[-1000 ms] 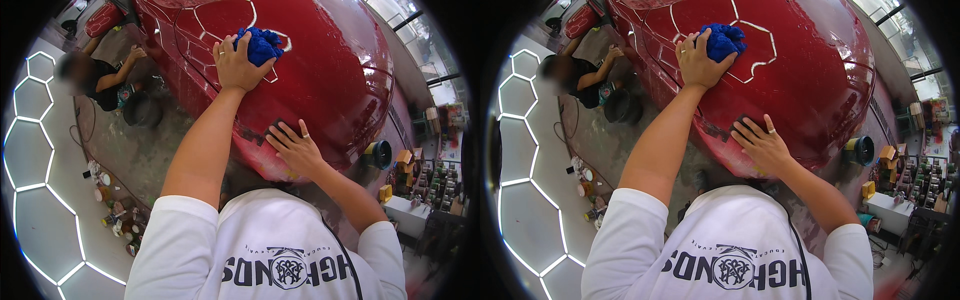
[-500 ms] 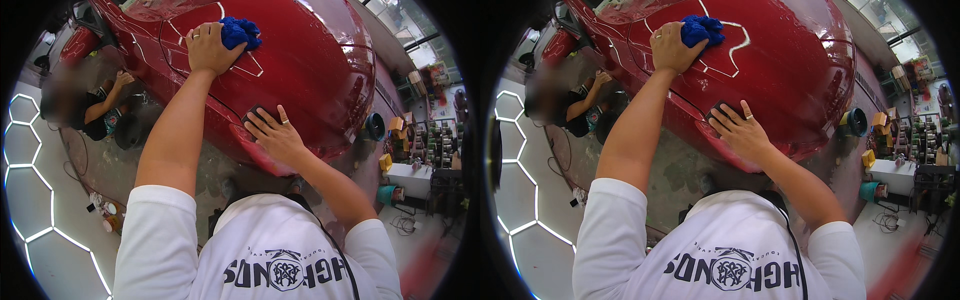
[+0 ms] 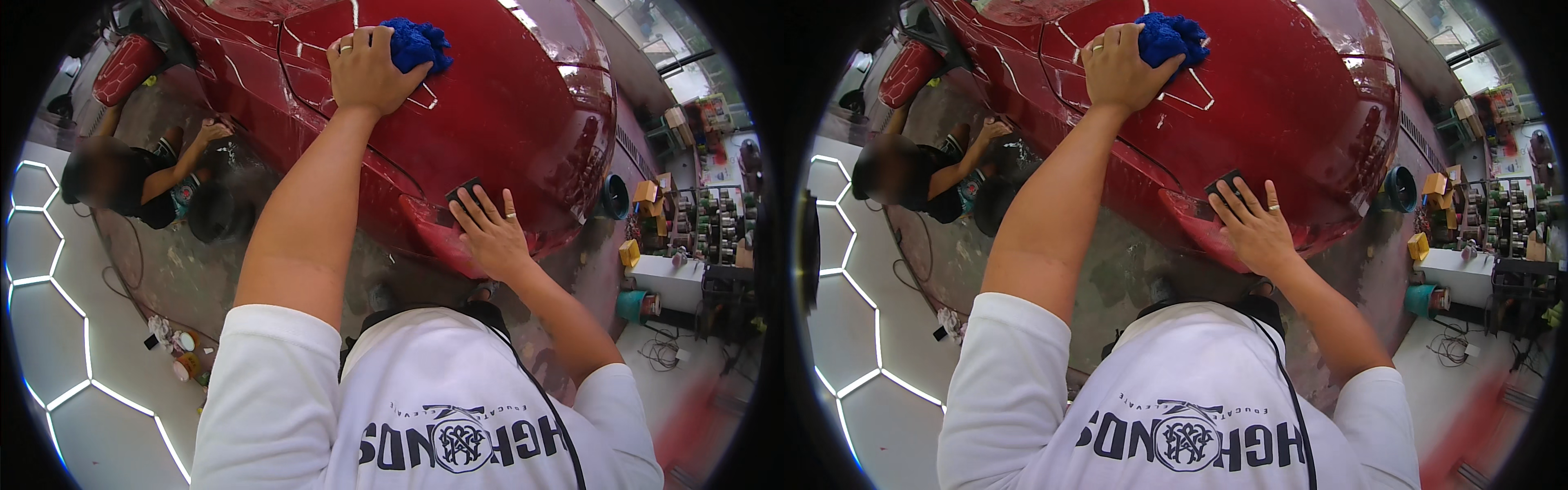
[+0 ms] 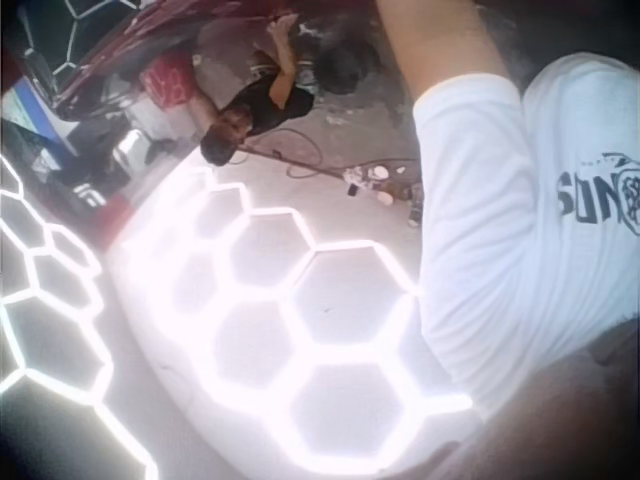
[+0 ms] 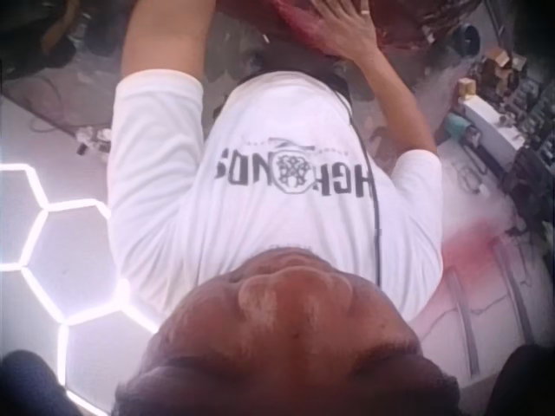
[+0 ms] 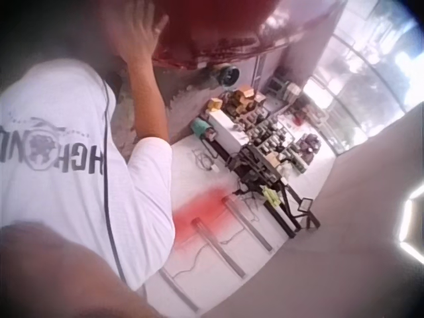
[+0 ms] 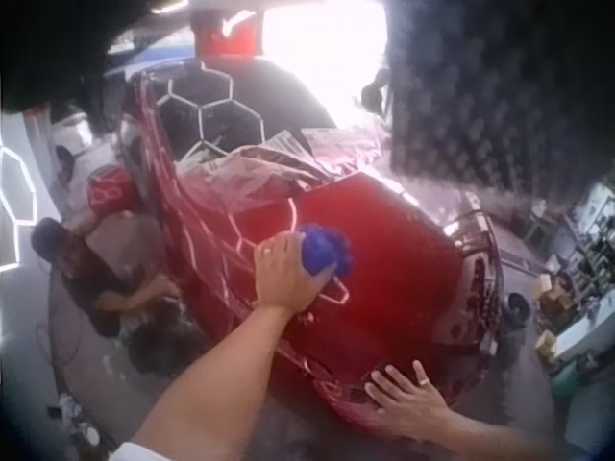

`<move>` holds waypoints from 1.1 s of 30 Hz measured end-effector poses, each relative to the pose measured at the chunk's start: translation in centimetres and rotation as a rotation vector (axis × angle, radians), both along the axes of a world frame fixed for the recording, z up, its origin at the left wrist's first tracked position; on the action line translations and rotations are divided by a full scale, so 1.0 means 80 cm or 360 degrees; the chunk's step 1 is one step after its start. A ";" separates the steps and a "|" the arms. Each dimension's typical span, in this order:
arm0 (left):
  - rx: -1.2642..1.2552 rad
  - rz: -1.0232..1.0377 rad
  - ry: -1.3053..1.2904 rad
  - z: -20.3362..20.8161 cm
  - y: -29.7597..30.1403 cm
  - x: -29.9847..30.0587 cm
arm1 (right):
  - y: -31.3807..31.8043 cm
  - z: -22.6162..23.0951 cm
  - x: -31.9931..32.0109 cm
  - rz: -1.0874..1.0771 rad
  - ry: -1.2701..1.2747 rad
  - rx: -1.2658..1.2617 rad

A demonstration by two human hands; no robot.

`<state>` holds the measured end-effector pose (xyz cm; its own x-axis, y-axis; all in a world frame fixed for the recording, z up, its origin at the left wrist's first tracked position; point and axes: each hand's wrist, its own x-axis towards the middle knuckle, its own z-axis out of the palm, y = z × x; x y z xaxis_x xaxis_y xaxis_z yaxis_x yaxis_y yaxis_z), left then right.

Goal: The person wipes the hood of a red car using a blue cloth and a black squeegee. They repeatedly rub the surface and smooth the film over the hood area.

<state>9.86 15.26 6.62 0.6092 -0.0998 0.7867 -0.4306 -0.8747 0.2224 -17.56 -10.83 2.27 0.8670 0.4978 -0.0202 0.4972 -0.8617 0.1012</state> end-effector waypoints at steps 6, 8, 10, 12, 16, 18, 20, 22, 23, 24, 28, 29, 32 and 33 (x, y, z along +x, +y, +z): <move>0.0054 0.0055 -0.0005 -0.003 -0.007 0.006 | 0.065 0.027 0.106 0.0200 -0.0179 -0.0008; 0.0064 0.0060 0.0015 -0.010 -0.001 0.001 | 0.053 0.023 0.106 0.0264 -0.0195 -0.0057; 0.0029 0.0056 0.0003 -0.010 -0.002 0.004 | -0.043 0.007 0.070 0.0323 -0.0156 -0.0119; 0.0013 0.0053 0.0012 -0.009 -0.015 -0.002 | -0.151 0.004 0.014 0.0271 0.0074 -0.0339; 0.0025 0.0019 -0.0019 -0.005 -0.018 -0.004 | -0.096 0.000 0.058 0.0386 -0.0150 -0.0125; 0.0092 0.0003 -0.0058 -0.006 -0.004 -0.008 | 0.030 0.024 0.104 0.0361 -0.0206 0.0031; 0.0095 -0.0070 -0.0026 -0.007 -0.003 -0.006 | 0.053 0.039 0.110 0.0337 -0.0174 0.0034; 0.0106 -0.0124 0.0054 -0.004 0.001 0.001 | 0.026 0.027 0.104 0.0355 -0.0240 0.0001; 0.0122 -0.0121 0.0089 -0.002 0.006 0.002 | -0.020 0.007 0.086 0.0377 -0.0152 0.0242; 0.0125 -0.0130 0.0152 -0.002 0.013 0.004 | -0.073 -0.004 0.058 0.0332 -0.0064 0.0195; 0.0237 -0.0147 0.0341 0.023 -0.007 0.000 | -0.279 -0.051 -0.041 0.0210 -0.0053 0.0072; 0.0306 -0.0215 0.0462 0.032 -0.002 0.004 | -0.312 -0.045 -0.057 0.0156 0.0028 0.0053; 0.0777 -0.0359 0.0966 0.103 0.005 0.015 | -0.379 -0.037 -0.114 -0.0356 -0.0002 0.0174; 0.0807 -0.0320 0.1040 0.115 0.009 0.016 | -0.393 -0.043 -0.137 -0.0549 -0.0090 0.0245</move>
<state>11.11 15.99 15.83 0.8584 -0.5002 0.1138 -0.5099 -0.8563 0.0826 -28.53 -42.27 -1.16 0.9818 0.1703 0.0847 0.1728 -0.9847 -0.0234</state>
